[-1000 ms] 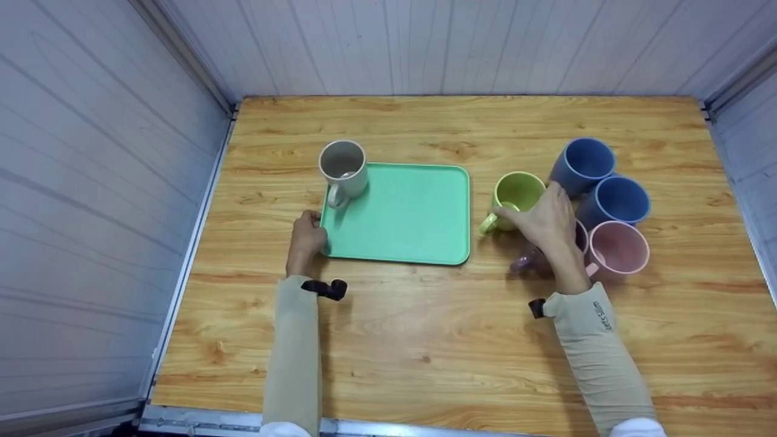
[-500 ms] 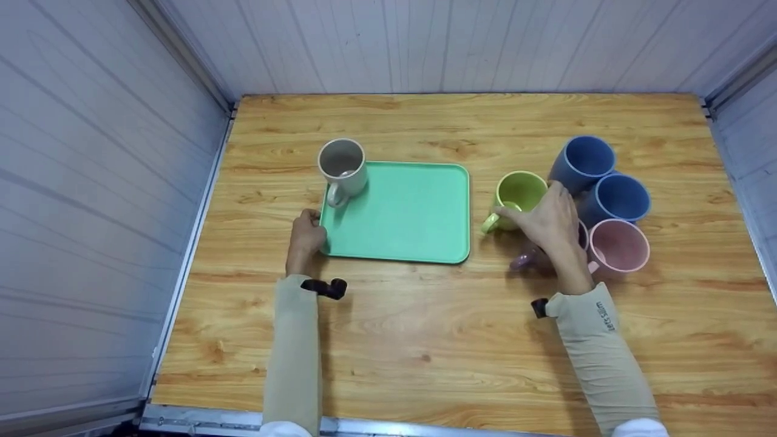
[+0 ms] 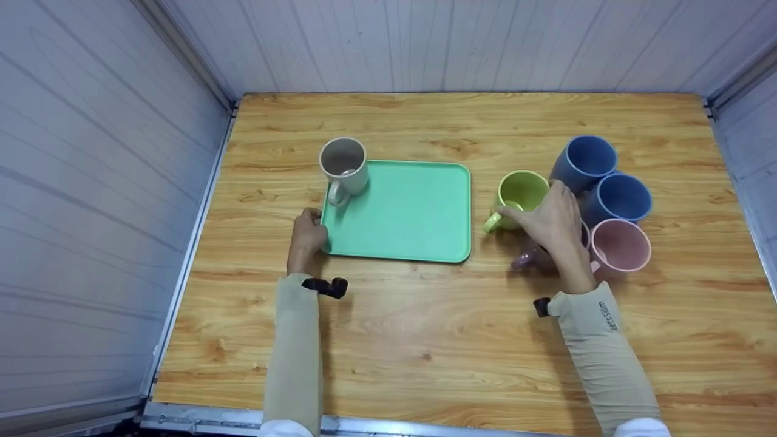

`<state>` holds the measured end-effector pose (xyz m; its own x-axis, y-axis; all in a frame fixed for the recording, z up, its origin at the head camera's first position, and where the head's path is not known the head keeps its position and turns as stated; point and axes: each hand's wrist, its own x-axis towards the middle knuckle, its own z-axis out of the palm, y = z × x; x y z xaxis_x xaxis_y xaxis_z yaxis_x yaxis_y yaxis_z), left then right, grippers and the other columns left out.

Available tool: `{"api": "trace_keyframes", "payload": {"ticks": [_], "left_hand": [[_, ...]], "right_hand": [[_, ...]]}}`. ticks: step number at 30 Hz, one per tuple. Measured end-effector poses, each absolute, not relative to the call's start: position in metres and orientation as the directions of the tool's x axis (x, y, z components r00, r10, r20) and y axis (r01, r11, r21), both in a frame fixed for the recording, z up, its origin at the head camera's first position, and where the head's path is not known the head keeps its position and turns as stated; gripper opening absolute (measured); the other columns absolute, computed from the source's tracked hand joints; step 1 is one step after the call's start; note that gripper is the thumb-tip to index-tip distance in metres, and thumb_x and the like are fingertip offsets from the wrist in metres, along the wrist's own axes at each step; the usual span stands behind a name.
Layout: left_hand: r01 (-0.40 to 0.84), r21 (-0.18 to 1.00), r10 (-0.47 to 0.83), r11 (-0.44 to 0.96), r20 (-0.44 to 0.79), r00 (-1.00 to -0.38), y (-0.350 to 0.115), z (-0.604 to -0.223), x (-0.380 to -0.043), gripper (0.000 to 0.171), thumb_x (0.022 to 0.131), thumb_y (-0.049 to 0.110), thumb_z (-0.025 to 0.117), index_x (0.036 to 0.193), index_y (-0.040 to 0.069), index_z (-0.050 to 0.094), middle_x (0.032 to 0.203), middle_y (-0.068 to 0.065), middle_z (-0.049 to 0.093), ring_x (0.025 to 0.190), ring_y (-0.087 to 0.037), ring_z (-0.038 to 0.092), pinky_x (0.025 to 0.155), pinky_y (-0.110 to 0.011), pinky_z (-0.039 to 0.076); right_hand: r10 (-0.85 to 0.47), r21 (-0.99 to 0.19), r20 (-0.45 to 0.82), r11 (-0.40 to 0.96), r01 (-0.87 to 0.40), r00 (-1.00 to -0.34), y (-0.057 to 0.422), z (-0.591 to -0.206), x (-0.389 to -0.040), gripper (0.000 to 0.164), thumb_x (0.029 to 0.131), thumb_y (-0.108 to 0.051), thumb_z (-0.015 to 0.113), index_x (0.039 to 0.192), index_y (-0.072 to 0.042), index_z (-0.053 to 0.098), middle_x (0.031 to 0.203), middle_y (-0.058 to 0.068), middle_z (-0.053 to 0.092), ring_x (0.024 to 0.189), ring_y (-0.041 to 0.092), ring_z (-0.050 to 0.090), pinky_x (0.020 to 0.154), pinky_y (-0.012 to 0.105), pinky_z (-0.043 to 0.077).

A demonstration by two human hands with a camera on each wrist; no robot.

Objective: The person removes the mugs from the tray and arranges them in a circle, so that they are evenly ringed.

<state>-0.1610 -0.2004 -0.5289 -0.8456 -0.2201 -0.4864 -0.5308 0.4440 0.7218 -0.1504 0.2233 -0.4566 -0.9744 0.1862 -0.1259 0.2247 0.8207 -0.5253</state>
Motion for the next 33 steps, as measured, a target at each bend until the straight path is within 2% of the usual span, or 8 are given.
{"api": "trace_keyframes", "payload": {"ticks": [7,10,17,20,23,25,29,33], "left_hand": [[-0.536,0.710,-0.216,0.456,-0.496,-0.841,-0.201,-0.529,-0.162,0.050,0.087,-0.006,0.033,0.136,0.002,0.039,0.124,-0.016,0.044,0.109,-0.026,0.043,0.093,-0.035,0.040],[-0.525,0.706,-0.217,0.475,-0.485,-0.847,-0.202,-0.530,-0.162,0.049,0.087,-0.005,0.033,0.135,0.002,0.040,0.123,-0.016,0.044,0.108,-0.026,0.043,0.091,-0.035,0.041],[-0.513,0.723,-0.210,0.462,-0.473,-0.856,-0.201,-0.530,-0.160,0.050,0.086,-0.006,0.031,0.135,0.001,0.040,0.123,-0.017,0.045,0.106,-0.026,0.044,0.087,-0.033,0.040],[-0.511,0.723,-0.215,0.465,-0.468,-0.857,-0.201,-0.530,-0.160,0.050,0.087,-0.006,0.031,0.136,0.000,0.039,0.123,-0.017,0.045,0.107,-0.026,0.044,0.088,-0.034,0.040],[-0.522,0.712,-0.225,0.470,-0.475,-0.851,-0.201,-0.529,-0.160,0.050,0.087,-0.006,0.031,0.136,0.001,0.039,0.122,-0.016,0.044,0.106,-0.026,0.043,0.088,-0.034,0.040],[-0.524,0.708,-0.229,0.473,-0.476,-0.849,-0.201,-0.529,-0.160,0.049,0.087,-0.005,0.032,0.136,0.001,0.039,0.120,-0.016,0.044,0.106,-0.025,0.043,0.087,-0.034,0.040],[-0.524,0.700,-0.230,0.486,-0.476,-0.849,-0.201,-0.529,-0.161,0.048,0.087,-0.005,0.033,0.135,0.000,0.040,0.119,-0.015,0.045,0.104,-0.025,0.044,0.084,-0.032,0.041],[-0.533,0.690,-0.231,0.490,-0.486,-0.843,-0.200,-0.528,-0.162,0.048,0.088,-0.004,0.034,0.135,0.001,0.040,0.120,-0.016,0.045,0.105,-0.025,0.044,0.085,-0.033,0.041]], "right_hand": [[0.202,-0.524,-0.129,0.818,0.239,-0.971,0.225,-0.456,-0.151,0.119,0.061,-0.074,0.070,0.136,0.010,0.032,0.125,0.028,0.045,0.115,0.042,0.043,0.099,0.054,0.035],[0.211,-0.520,-0.133,0.817,0.249,-0.968,0.225,-0.456,-0.151,0.120,0.060,-0.077,0.069,0.135,0.010,0.033,0.123,0.028,0.046,0.113,0.041,0.043,0.099,0.053,0.035],[0.225,-0.528,-0.102,0.813,0.244,-0.969,0.224,-0.459,-0.152,0.110,0.063,-0.069,0.073,0.130,0.010,0.036,0.121,0.028,0.047,0.113,0.041,0.044,0.098,0.052,0.035],[0.203,-0.517,-0.101,0.826,0.226,-0.974,0.222,-0.459,-0.151,0.110,0.067,-0.067,0.072,0.135,0.010,0.032,0.125,0.030,0.045,0.118,0.043,0.041,0.107,0.051,0.027],[0.158,-0.496,-0.125,0.845,0.200,-0.980,0.218,-0.457,-0.148,0.117,0.073,-0.066,0.068,0.146,0.007,0.014,0.136,0.033,0.035,0.129,0.046,0.031,0.115,0.054,0.007],[0.132,-0.478,-0.130,0.860,0.179,-0.983,0.212,-0.454,-0.145,0.118,0.076,-0.063,0.066,0.150,0.004,0.003,0.144,0.034,0.025,0.135,0.048,0.024,0.115,0.057,-0.004],[0.100,-0.425,-0.101,0.895,0.134,-0.990,0.199,-0.450,-0.140,0.109,0.082,-0.054,0.065,0.150,0.004,0.002,0.151,0.033,0.012,0.141,0.047,0.012,0.112,0.060,-0.009],[0.060,-0.411,-0.065,0.908,0.082,-0.996,0.183,-0.450,-0.139,0.099,0.086,-0.046,0.064,0.150,0.004,0.008,0.153,0.032,0.011,0.143,0.044,0.008,0.113,0.060,-0.007]]}}
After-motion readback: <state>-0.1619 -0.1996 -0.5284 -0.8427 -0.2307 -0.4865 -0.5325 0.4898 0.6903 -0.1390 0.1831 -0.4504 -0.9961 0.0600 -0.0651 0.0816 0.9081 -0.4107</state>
